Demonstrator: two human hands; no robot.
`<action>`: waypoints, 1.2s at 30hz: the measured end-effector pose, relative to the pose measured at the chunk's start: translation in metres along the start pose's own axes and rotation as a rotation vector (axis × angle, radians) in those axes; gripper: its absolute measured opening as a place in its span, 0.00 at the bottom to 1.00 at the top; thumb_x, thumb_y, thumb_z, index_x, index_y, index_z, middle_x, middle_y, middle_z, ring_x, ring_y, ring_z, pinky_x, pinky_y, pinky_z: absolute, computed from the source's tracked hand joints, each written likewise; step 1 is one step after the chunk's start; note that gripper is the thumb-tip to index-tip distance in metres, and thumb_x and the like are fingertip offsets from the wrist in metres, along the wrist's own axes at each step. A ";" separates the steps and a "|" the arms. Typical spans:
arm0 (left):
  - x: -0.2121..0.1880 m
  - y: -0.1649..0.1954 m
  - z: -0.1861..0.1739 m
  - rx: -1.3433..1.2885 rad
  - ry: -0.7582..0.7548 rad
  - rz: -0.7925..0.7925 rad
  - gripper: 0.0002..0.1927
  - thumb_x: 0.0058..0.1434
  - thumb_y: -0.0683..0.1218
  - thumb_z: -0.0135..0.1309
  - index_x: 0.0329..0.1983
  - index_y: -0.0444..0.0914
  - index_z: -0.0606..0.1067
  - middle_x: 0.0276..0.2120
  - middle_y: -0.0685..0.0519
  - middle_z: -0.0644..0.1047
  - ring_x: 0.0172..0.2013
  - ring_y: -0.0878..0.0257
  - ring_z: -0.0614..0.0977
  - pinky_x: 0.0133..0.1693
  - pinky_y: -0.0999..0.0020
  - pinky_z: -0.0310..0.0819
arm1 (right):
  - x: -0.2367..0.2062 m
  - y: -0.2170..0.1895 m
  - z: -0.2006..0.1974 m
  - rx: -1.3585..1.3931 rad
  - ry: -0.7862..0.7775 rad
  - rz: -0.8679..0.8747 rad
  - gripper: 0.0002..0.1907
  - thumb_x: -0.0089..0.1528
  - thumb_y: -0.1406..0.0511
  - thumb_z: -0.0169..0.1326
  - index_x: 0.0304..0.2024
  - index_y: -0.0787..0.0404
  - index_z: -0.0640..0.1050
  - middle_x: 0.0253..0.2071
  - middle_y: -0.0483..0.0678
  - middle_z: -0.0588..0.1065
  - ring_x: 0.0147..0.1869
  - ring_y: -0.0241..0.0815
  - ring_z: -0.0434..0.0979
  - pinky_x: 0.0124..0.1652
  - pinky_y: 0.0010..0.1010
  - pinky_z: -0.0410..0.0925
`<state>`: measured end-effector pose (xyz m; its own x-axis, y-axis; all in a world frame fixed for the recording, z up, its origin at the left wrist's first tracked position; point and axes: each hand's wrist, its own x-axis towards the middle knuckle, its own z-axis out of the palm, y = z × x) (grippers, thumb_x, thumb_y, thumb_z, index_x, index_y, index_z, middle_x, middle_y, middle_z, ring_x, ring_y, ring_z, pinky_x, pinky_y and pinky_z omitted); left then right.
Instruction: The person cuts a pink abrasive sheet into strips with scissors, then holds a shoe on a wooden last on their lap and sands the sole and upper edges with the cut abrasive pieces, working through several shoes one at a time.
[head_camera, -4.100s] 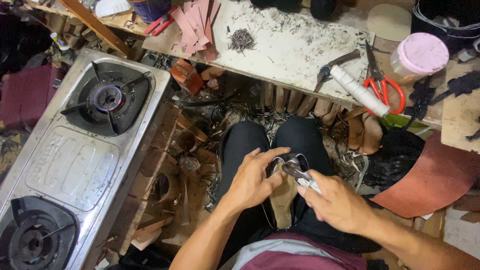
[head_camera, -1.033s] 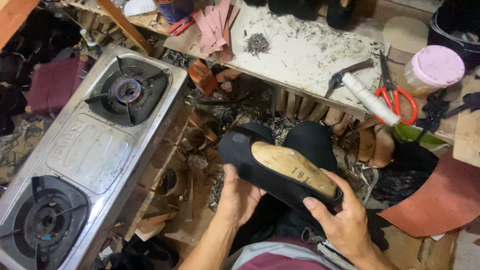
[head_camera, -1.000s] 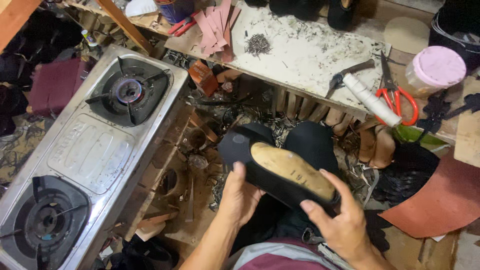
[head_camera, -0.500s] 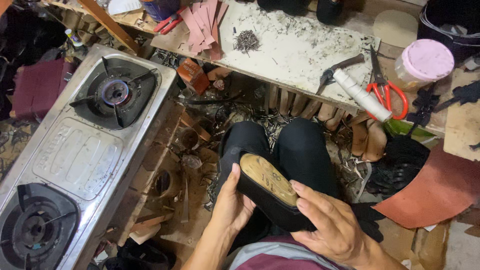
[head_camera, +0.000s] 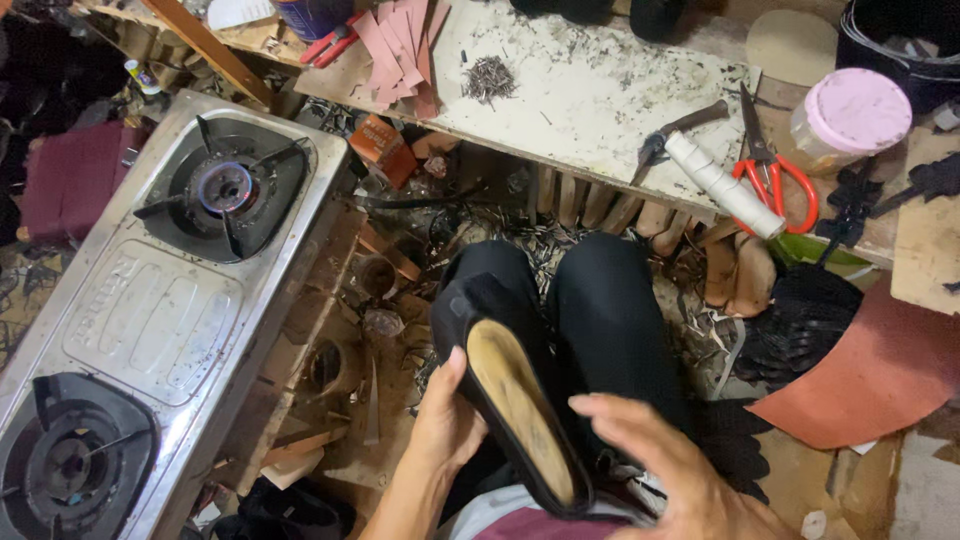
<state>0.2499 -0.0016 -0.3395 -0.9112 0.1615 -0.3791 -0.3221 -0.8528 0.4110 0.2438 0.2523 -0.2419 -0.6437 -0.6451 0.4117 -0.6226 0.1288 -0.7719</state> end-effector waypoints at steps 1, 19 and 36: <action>-0.003 0.000 -0.002 0.056 -0.047 0.019 0.33 0.62 0.60 0.57 0.61 0.32 0.69 0.51 0.43 0.79 0.50 0.50 0.81 0.53 0.50 0.76 | -0.003 0.001 -0.001 0.095 0.019 0.147 0.46 0.57 0.57 0.65 0.70 0.70 0.59 0.67 0.64 0.67 0.70 0.55 0.71 0.66 0.44 0.64; -0.036 -0.040 0.012 0.218 0.101 0.179 0.10 0.62 0.39 0.58 0.45 0.30 0.78 0.42 0.47 0.83 0.42 0.62 0.82 0.50 0.64 0.75 | -0.068 0.083 0.022 0.846 0.584 0.893 0.06 0.60 0.74 0.62 0.41 0.70 0.82 0.35 0.43 0.76 0.36 0.30 0.69 0.36 0.25 0.63; -0.014 -0.043 0.006 -0.192 -0.292 -0.236 0.28 0.60 0.50 0.67 0.59 0.35 0.75 0.49 0.48 0.81 0.49 0.57 0.83 0.51 0.58 0.80 | -0.059 0.109 0.026 1.264 0.351 0.680 0.05 0.61 0.70 0.61 0.38 0.65 0.78 0.33 0.43 0.75 0.37 0.34 0.72 0.42 0.29 0.67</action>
<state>0.2756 0.0357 -0.3472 -0.8615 0.4739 -0.1823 -0.5022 -0.8482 0.1681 0.2254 0.2846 -0.3624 -0.8338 -0.4959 -0.2425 0.5091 -0.5210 -0.6851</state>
